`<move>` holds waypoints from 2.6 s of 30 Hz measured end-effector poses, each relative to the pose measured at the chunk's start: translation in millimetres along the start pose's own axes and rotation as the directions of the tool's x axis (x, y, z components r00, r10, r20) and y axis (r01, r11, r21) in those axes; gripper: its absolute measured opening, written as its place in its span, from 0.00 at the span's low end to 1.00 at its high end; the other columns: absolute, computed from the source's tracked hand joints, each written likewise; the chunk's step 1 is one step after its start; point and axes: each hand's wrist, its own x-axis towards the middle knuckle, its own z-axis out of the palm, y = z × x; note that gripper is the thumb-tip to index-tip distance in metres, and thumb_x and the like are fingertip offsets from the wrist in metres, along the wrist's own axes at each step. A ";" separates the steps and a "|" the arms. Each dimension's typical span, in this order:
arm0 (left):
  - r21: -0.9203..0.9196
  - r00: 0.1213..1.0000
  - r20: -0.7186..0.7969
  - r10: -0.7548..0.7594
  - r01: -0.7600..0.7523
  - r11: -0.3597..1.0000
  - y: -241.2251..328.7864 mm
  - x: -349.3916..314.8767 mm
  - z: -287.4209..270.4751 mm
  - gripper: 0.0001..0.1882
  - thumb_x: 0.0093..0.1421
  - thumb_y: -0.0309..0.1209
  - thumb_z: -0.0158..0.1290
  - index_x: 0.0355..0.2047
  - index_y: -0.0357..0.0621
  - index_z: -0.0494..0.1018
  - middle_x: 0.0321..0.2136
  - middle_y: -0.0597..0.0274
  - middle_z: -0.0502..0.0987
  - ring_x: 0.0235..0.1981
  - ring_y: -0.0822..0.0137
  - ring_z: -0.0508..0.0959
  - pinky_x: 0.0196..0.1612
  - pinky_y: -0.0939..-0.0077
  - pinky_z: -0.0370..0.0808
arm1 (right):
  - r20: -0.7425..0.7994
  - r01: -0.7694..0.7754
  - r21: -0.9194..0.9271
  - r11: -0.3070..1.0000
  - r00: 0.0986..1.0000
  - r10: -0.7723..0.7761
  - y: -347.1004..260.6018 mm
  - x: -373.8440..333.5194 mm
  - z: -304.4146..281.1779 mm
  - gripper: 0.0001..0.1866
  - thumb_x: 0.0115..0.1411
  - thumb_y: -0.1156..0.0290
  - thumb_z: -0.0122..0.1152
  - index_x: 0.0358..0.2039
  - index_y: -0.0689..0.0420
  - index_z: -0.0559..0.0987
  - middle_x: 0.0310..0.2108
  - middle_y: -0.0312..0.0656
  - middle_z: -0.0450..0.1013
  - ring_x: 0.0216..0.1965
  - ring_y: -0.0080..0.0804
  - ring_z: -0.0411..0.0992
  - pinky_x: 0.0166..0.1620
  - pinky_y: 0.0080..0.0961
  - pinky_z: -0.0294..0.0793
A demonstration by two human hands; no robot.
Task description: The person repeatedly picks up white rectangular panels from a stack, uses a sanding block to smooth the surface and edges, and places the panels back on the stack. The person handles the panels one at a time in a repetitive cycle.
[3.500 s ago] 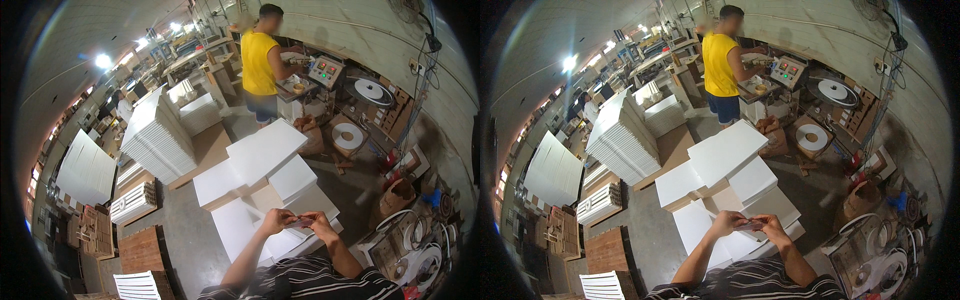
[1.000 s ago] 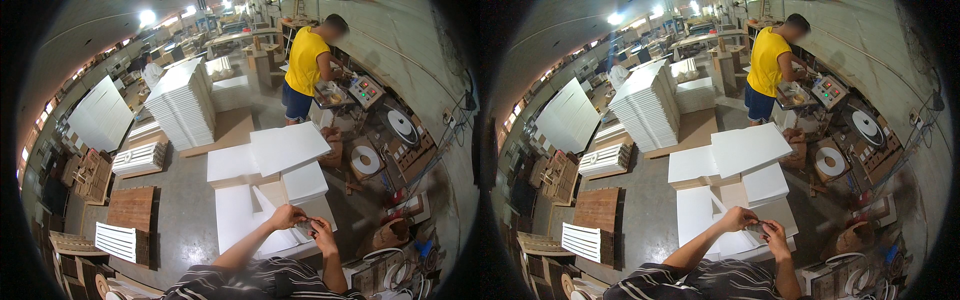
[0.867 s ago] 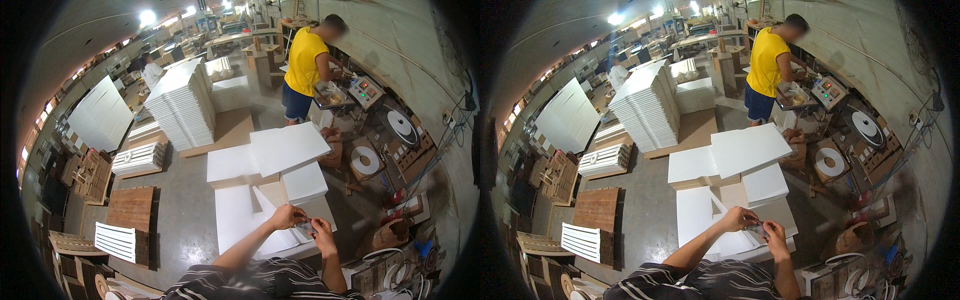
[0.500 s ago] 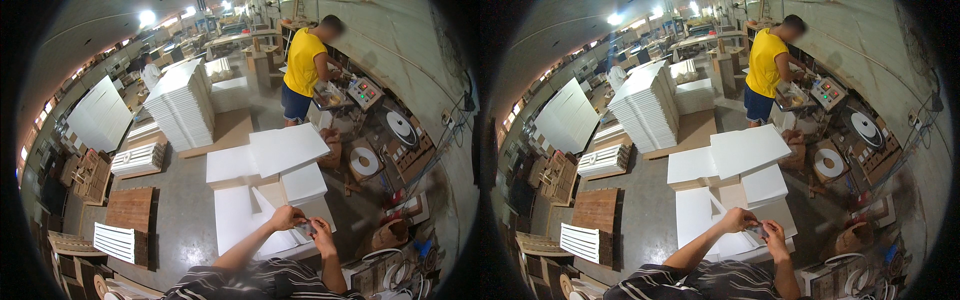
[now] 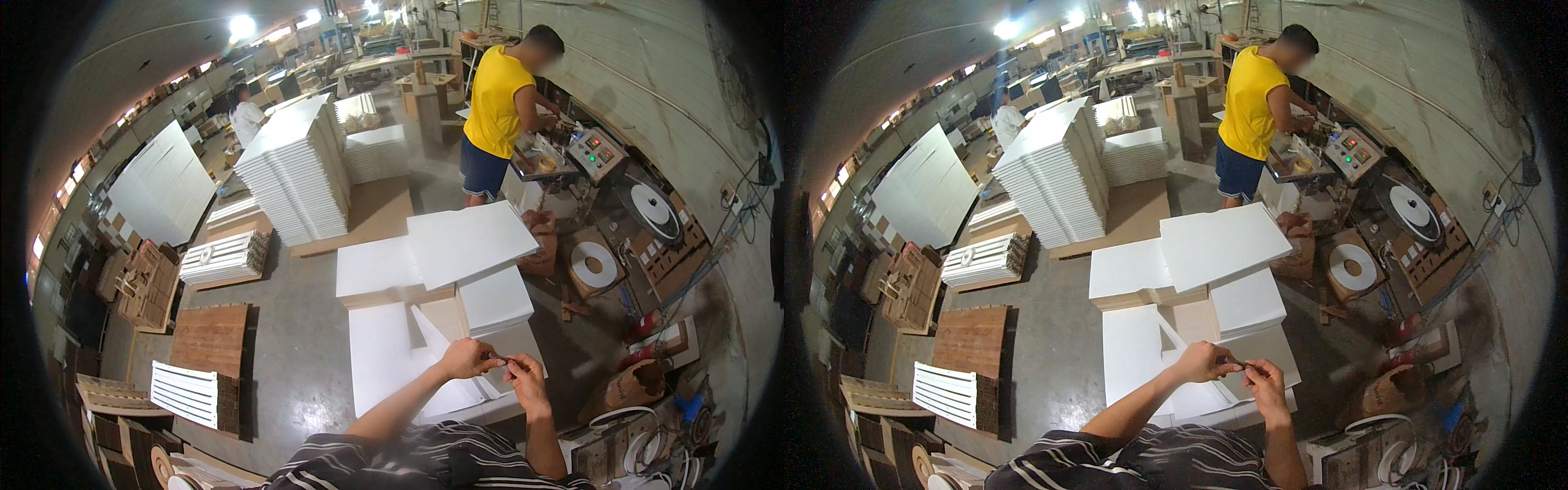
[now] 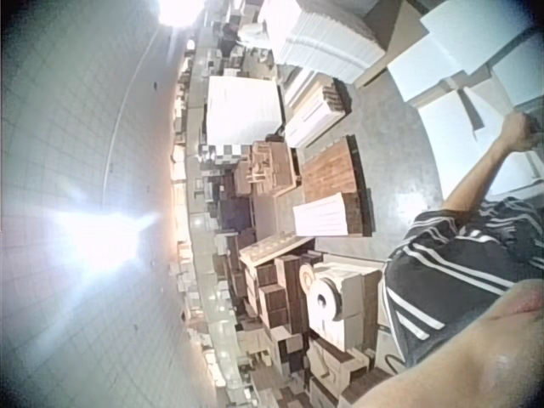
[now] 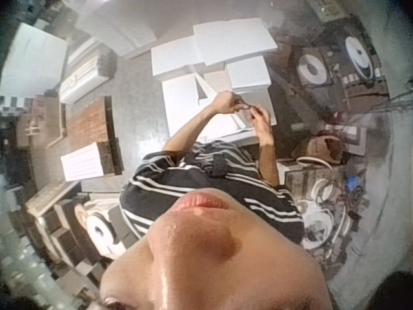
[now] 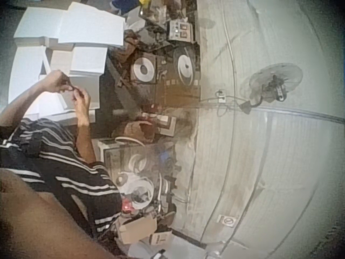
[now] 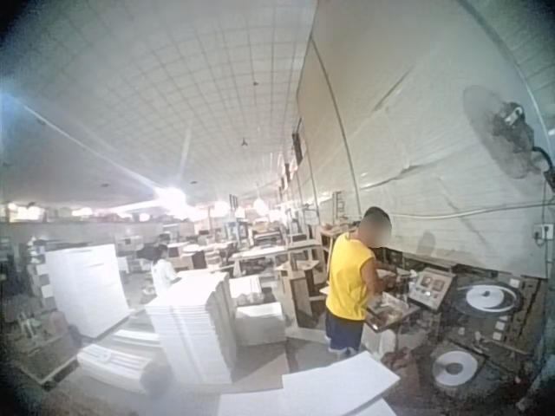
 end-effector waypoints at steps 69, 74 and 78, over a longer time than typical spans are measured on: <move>-0.911 0.756 -0.411 -0.509 -0.349 0.217 -8.1 -208.7 -114.2 0.30 0.46 0.28 0.49 0.51 0.25 0.65 0.42 0.39 0.74 0.43 0.44 0.79 0.47 0.48 0.79 | 0.013 0.504 -0.669 0.546 0.742 -0.670 -43.8 -5.6 31.1 0.20 0.66 0.73 0.53 0.58 0.61 0.71 0.33 0.47 0.79 0.27 0.26 0.77 0.29 0.23 0.76; -0.903 0.808 -0.429 -0.404 -0.393 0.175 0.4 -203.3 -124.9 0.29 0.50 0.29 0.49 0.52 0.26 0.65 0.43 0.40 0.75 0.42 0.45 0.79 0.45 0.51 0.80 | 0.136 0.615 -0.737 0.281 0.541 -0.830 -75.5 46.9 55.2 0.23 0.62 0.76 0.58 0.59 0.57 0.71 0.35 0.47 0.77 0.29 0.35 0.77 0.30 0.25 0.75; -0.901 0.783 -0.431 -0.449 -0.403 0.163 -0.9 -198.0 -124.6 0.29 0.49 0.30 0.48 0.52 0.27 0.66 0.43 0.41 0.75 0.41 0.46 0.80 0.43 0.54 0.80 | 0.187 0.600 -0.788 0.137 0.445 -0.876 -95.9 67.6 67.9 0.22 0.61 0.75 0.59 0.57 0.57 0.72 0.36 0.48 0.78 0.30 0.34 0.79 0.30 0.25 0.78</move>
